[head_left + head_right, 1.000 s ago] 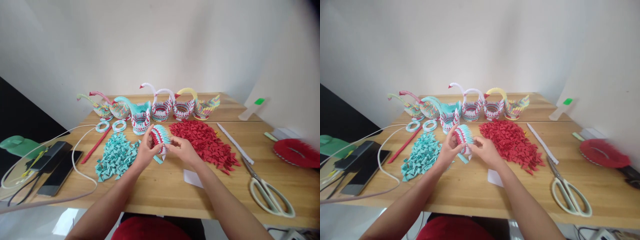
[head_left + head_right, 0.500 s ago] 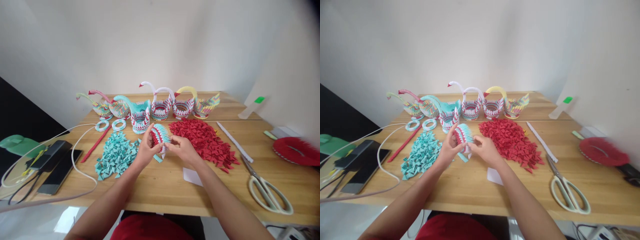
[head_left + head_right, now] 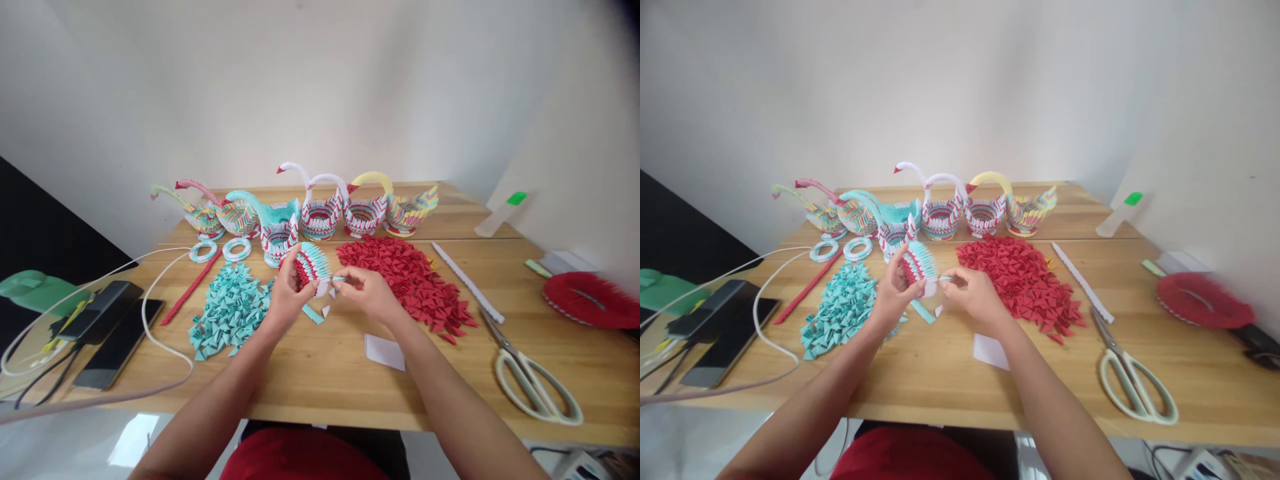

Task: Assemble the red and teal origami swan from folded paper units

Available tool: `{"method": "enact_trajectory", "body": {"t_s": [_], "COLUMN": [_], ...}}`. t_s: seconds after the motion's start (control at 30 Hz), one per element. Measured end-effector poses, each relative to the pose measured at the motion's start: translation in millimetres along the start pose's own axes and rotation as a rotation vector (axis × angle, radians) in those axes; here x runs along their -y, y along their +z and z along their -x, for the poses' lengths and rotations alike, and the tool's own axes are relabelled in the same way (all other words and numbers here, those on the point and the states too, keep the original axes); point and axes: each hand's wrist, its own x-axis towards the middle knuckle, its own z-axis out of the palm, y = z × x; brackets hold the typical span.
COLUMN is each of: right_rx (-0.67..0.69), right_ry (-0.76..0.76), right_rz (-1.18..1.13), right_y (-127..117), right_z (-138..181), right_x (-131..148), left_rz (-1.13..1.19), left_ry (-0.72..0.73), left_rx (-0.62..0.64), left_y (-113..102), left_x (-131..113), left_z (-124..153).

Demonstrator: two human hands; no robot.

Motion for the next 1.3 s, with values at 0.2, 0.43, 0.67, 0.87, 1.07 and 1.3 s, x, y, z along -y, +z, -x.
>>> {"method": "enact_trajectory", "body": {"t_s": [0.2, 0.43, 0.67, 0.87, 1.07, 1.3], "right_rx": [-0.085, -0.175, -0.187, -0.151, -0.09, -0.083], "right_ry": [0.029, 0.061, 0.102, 0.089, 0.084, 0.156], "right_rz": [-0.041, -0.145, -0.232, -0.171, -0.19, -0.182], "right_y": [-17, -20, -20, -14, -6, -4], "right_z": [-3, -10, -12, -9, -9, -9], "right_x": [-7, -21, -20, -12, -13, -13], "left_rz": [0.092, 0.382, 0.627, 0.537, 0.077, -0.777], "left_ry": [-0.021, -0.085, -0.199, -0.282, -0.379, -0.127], "left_rx": [0.015, 0.071, 0.006, 0.012, 0.034, 0.104], "left_y": [-2, 14, 9, -16, -48, -80], "left_x": [7, 9, 27, 25, 6, -9], "left_z": [-5, -38, -33, -11, 6, 1]}}
